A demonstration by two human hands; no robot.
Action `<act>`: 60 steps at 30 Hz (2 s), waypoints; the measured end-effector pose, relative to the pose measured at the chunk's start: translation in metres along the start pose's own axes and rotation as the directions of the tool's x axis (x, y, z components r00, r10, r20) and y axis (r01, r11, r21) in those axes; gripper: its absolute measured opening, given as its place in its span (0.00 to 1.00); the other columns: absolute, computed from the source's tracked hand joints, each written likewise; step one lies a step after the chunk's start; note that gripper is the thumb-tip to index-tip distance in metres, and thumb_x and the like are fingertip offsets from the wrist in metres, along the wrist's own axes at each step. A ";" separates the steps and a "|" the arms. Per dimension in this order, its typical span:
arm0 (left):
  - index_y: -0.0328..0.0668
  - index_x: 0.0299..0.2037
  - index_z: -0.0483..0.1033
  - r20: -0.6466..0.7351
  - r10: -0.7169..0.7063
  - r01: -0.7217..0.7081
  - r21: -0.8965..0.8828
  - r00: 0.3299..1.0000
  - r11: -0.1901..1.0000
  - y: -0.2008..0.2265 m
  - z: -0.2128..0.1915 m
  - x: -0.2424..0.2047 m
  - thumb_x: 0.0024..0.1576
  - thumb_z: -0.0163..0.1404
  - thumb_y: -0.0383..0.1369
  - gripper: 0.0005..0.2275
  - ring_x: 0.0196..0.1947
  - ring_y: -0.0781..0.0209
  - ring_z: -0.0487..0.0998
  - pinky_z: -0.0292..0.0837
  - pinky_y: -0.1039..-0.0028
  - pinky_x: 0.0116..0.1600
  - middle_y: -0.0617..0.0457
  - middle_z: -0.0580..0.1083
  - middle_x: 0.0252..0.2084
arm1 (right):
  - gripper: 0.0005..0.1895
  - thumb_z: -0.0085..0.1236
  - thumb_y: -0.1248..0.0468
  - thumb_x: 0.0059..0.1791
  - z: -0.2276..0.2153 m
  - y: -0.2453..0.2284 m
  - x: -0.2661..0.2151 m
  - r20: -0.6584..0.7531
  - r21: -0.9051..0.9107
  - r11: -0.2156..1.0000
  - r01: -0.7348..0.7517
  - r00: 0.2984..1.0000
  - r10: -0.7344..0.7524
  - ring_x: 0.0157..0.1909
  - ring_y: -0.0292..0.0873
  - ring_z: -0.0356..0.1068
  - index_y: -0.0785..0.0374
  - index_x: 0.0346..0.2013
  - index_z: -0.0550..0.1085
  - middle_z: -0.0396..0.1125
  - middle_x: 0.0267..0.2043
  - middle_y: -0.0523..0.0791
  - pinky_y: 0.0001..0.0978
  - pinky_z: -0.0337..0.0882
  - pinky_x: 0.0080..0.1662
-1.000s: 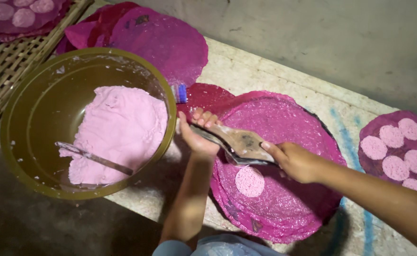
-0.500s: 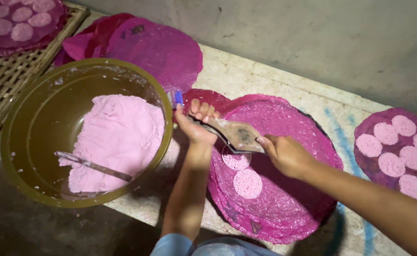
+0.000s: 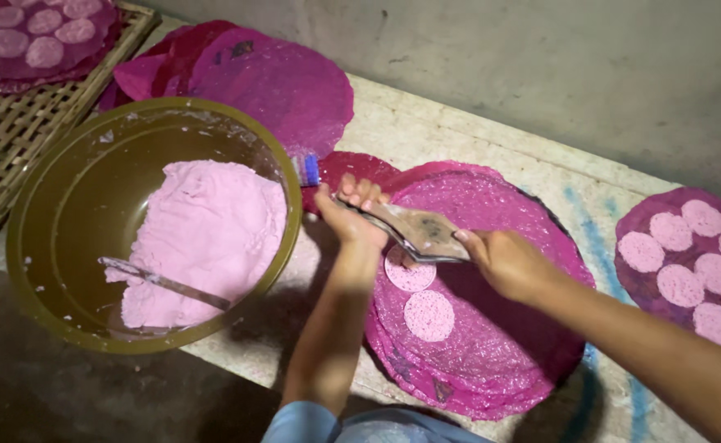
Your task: The person scoops pink dough from a bowl and uses a manual press to form circular pieces on a pink mat. The formed pieces are arranged on the mat and later transferred to a woven tray.
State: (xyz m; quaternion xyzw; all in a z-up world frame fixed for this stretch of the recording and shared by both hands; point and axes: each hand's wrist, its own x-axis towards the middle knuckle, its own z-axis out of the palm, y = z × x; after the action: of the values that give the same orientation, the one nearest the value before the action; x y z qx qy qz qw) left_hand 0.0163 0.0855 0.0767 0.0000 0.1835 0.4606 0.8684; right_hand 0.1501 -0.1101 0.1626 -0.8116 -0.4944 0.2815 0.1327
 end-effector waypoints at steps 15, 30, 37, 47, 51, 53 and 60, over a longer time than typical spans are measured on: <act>0.44 0.36 0.65 0.228 -0.185 0.118 0.278 0.956 0.953 0.017 -0.008 0.001 0.62 0.26 0.54 0.23 0.23 0.63 0.66 0.64 0.68 0.35 0.54 0.67 0.27 | 0.31 0.33 0.44 0.57 0.026 0.034 0.013 -0.043 0.181 0.983 -0.027 0.998 0.036 0.26 0.51 0.70 0.66 0.33 0.76 0.67 0.20 0.51 0.50 0.70 0.37; 0.52 0.69 0.66 0.578 -0.255 -0.600 0.548 0.775 -0.583 0.034 -0.082 -0.104 0.61 0.43 0.37 0.23 0.40 0.51 0.78 0.77 0.65 0.45 0.50 0.78 0.55 | 0.36 0.27 0.38 0.57 0.086 0.119 -0.008 -0.433 0.586 0.806 0.082 0.872 0.226 0.18 0.41 0.64 0.62 0.27 0.73 0.63 0.16 0.44 0.37 0.62 0.22; 0.48 0.64 0.71 0.551 -0.413 -0.624 0.270 0.725 -0.733 0.032 -0.058 -0.107 0.54 0.52 0.36 0.25 0.57 0.36 0.64 0.63 0.49 0.60 0.38 0.62 0.68 | 0.39 0.23 0.38 0.59 0.120 0.120 -0.071 -0.563 0.767 0.558 0.316 0.749 0.349 0.19 0.39 0.61 0.67 0.30 0.70 0.61 0.19 0.44 0.33 0.60 0.23; 0.52 0.76 0.37 0.210 -0.557 -0.557 0.596 0.803 -0.579 0.025 -0.047 -0.077 0.45 0.66 0.37 0.53 0.72 0.41 0.47 0.37 0.46 0.71 0.41 0.51 0.74 | 0.38 0.23 0.39 0.63 0.148 0.150 -0.141 -0.593 0.805 0.410 0.428 0.591 0.547 0.21 0.43 0.58 0.71 0.37 0.66 0.60 0.21 0.50 0.34 0.59 0.26; 0.54 0.77 0.39 0.232 -0.567 -0.584 0.564 0.790 -0.584 0.021 -0.050 -0.069 0.44 0.67 0.41 0.54 0.72 0.44 0.52 0.41 0.48 0.72 0.44 0.57 0.73 | 0.39 0.23 0.39 0.64 0.163 0.159 -0.157 -0.646 0.763 0.418 0.494 0.553 0.526 0.23 0.44 0.59 0.74 0.40 0.67 0.61 0.24 0.51 0.34 0.60 0.27; 0.54 0.77 0.42 0.285 -0.557 -0.609 0.555 0.780 -0.567 0.021 -0.053 -0.069 0.44 0.67 0.42 0.53 0.71 0.45 0.55 0.44 0.49 0.72 0.44 0.60 0.71 | 0.41 0.24 0.37 0.62 0.170 0.163 -0.164 -0.638 0.769 0.455 0.448 0.511 0.575 0.22 0.45 0.59 0.75 0.42 0.68 0.61 0.24 0.52 0.34 0.59 0.26; 0.54 0.75 0.49 0.341 -0.543 -0.633 0.533 0.768 -0.561 0.025 -0.054 -0.073 0.45 0.68 0.43 0.49 0.69 0.46 0.58 0.47 0.52 0.70 0.44 0.63 0.69 | 0.45 0.23 0.35 0.62 0.184 0.181 -0.178 -0.640 0.766 0.441 0.468 0.491 0.591 0.22 0.46 0.57 0.79 0.43 0.67 0.59 0.20 0.53 0.36 0.57 0.26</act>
State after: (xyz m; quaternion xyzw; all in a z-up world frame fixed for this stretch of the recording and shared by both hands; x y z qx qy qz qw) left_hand -0.0578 0.0324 0.0541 0.9312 0.1762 0.0498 0.3152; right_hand 0.1109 -0.3637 -0.0176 -0.6489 -0.0869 0.0510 0.7542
